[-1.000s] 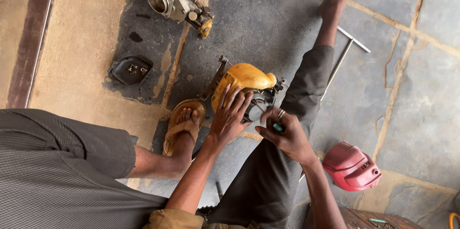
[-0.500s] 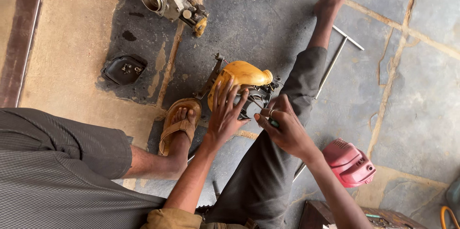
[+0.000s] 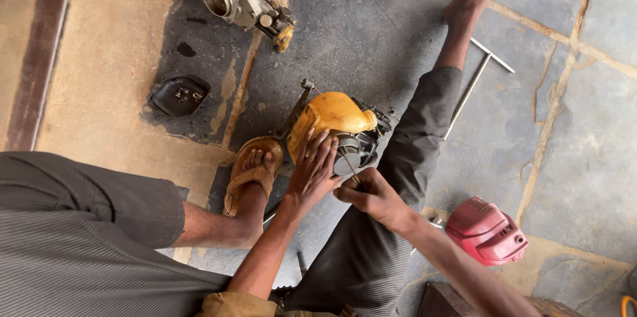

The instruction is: The person sits on the floor and works on a small engine block. They use a screwdriver to tighten screws on the engine casing and then attach a red plastic cover to the top of the engine.

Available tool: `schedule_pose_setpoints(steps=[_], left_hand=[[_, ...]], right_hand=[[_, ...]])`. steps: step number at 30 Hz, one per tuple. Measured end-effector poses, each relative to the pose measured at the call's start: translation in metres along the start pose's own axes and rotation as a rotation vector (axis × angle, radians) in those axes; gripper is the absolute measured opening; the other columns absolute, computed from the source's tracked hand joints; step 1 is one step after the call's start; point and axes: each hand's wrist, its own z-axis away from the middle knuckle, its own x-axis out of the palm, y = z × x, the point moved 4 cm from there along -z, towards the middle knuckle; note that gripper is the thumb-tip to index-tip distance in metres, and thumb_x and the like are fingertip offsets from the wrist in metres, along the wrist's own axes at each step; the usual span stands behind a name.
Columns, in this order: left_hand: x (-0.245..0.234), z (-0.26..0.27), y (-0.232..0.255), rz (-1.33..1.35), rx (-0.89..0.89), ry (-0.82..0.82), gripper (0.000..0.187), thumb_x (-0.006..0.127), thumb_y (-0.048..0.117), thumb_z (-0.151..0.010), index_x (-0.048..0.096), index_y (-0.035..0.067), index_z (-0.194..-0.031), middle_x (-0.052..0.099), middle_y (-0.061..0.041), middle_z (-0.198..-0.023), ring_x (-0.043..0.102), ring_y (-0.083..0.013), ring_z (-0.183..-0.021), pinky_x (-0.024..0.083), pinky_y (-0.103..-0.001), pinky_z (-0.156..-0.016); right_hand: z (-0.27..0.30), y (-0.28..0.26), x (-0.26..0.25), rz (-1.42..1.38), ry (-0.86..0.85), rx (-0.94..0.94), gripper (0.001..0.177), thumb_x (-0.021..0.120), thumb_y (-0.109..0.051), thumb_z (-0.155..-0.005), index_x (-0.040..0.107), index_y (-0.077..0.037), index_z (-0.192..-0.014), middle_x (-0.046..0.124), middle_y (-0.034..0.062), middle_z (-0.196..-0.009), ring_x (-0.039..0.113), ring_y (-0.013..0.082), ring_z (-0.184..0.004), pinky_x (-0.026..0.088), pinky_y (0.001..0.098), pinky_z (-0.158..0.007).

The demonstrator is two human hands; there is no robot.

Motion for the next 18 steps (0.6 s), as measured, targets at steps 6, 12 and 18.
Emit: schedule_pose_setpoints(steps=[6,12,18], left_hand=[[0.012,0.004,-0.006,-0.034,0.035,-0.033,0.112,0.089,0.072,-0.063,0.051,0.003,-0.142,0.052,-0.012,-0.139,0.040,-0.0301,-0.142,0.010,-0.059,-0.127],[0.001,-0.006,-0.008,-0.239,0.094,-0.042,0.104,0.090,0.065,-0.061,0.053,0.015,-0.144,0.052,-0.002,-0.139,0.041,-0.0222,-0.139,0.019,-0.054,-0.121],[-0.006,-0.013,-0.007,-0.130,0.082,-0.097,0.113,0.088,0.072,-0.053,0.052,0.012,-0.142,0.050,-0.005,-0.137,0.040,-0.0261,-0.138,0.024,-0.057,-0.115]], right_hand=[[0.009,0.002,0.014,-0.350,0.222,-0.035,0.044,0.069,-0.015,-0.095,0.051,-0.011,-0.056,0.038,-0.0071,-0.051,0.025,0.0056,-0.046,0.020,0.0276,-0.044],[0.006,-0.007,0.021,-0.555,0.414,-0.025,0.041,0.065,-0.017,-0.100,0.055,-0.009,-0.061,0.043,-0.0047,-0.054,0.028,0.0050,-0.046,0.020,0.0263,-0.044],[0.007,-0.008,0.024,-0.674,0.572,-0.022,0.037,0.065,-0.021,-0.099,0.056,-0.009,-0.065,0.044,-0.0018,-0.053,0.032,0.0061,-0.043,0.021,0.0252,-0.041]])
